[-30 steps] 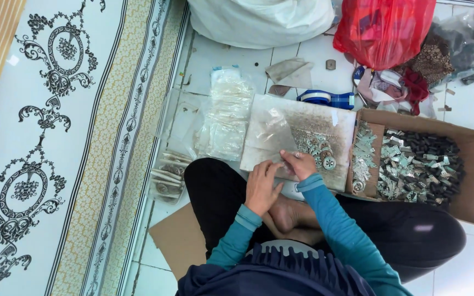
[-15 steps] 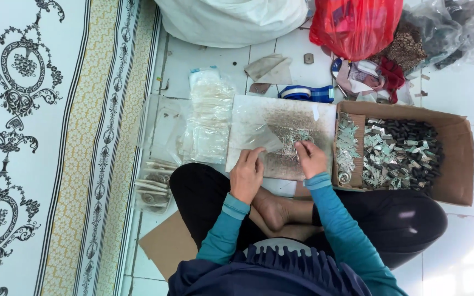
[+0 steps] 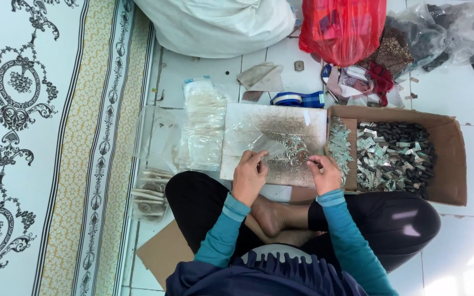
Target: Sorting small metal components from a bulk container and placing them into plastic bags for packaging.
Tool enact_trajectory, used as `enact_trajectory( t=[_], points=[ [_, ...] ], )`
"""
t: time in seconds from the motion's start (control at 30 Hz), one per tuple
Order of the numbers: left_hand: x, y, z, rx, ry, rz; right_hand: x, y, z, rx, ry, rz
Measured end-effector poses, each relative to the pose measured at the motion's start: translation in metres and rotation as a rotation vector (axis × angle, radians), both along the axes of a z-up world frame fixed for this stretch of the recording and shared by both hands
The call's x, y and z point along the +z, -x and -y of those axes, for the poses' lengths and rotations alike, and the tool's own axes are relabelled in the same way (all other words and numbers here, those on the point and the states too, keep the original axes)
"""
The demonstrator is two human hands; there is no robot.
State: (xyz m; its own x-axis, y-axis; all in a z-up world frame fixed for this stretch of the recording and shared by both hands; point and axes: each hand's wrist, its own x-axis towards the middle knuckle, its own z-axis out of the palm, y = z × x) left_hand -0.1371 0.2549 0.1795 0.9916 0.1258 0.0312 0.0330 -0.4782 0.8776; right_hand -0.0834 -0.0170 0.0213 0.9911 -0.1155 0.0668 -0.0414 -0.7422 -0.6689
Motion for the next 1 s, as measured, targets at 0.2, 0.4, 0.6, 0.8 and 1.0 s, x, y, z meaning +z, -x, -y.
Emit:
enact_trajectory(
  t=[0.2, 0.4, 0.6, 0.8, 1.0],
  points=[
    [0.016, -0.002, 0.002, -0.007, 0.066, -0.039, 0.184, 0.014, -0.059, 0.360, -0.297, 0.444],
    [0.013, -0.001, -0.006, 0.000, 0.082, -0.048, 0.225, 0.019, -0.084, 0.481, -0.467, 0.499],
    [0.042, 0.007, -0.009, -0.028, 0.095, -0.083, 0.239, 0.026, -0.092, 0.620, -0.452, 0.526],
    [0.052, 0.013, -0.013, -0.070, 0.074, -0.082, 0.219, 0.022, -0.081, 0.665, -0.270, 0.539],
    [0.083, 0.011, -0.025, -0.089, 0.129, -0.134, 0.238, 0.029, -0.076, 0.705, -0.140, 0.573]
  ],
)
